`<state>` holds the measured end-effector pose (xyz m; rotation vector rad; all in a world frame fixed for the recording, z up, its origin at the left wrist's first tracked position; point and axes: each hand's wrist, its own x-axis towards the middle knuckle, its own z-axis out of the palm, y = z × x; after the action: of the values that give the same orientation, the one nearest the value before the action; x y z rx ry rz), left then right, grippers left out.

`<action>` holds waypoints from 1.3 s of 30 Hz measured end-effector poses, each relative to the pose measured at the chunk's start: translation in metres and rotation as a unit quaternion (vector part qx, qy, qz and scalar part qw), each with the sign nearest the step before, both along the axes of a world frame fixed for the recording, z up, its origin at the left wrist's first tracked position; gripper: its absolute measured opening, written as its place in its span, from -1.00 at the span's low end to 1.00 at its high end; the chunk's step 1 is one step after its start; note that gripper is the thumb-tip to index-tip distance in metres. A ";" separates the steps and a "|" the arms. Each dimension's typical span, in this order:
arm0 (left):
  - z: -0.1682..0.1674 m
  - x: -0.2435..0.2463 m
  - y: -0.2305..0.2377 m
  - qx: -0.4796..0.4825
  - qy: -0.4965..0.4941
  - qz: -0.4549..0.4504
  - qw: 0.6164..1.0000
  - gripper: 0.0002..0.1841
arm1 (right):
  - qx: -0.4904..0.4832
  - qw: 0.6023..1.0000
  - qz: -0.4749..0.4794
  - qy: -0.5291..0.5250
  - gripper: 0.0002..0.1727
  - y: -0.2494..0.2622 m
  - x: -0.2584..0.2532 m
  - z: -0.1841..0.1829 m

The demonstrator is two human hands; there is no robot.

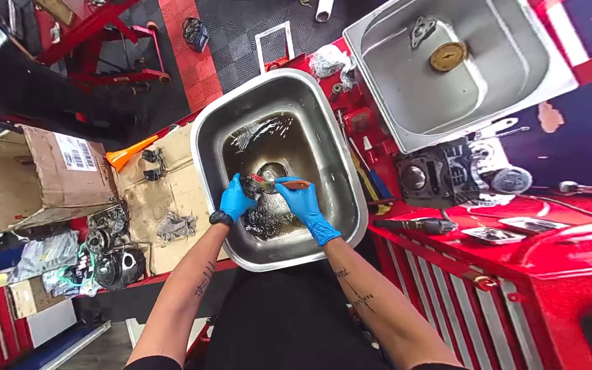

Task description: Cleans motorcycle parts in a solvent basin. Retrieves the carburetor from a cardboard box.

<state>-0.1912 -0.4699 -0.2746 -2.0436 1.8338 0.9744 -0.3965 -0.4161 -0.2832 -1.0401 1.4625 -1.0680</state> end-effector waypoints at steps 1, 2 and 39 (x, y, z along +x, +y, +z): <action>0.003 0.002 -0.006 0.018 0.024 0.028 0.999 0.32 | 0.000 1.000 0.015 -0.004 -0.82 -0.003 0.001 0.000; 0.006 0.005 -0.011 0.038 0.041 0.043 0.998 0.34 | -0.002 0.999 0.039 0.011 -0.81 -0.006 -0.001 -0.004; 0.041 0.014 0.017 0.086 0.292 0.194 0.932 -0.15 | -0.108 0.989 0.093 -0.022 -0.88 -0.005 -0.033 0.053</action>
<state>-0.1776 -0.4527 -0.2331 -2.2005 1.5008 1.9545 -0.4292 -0.4216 -0.2300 -1.2726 1.2066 -1.1233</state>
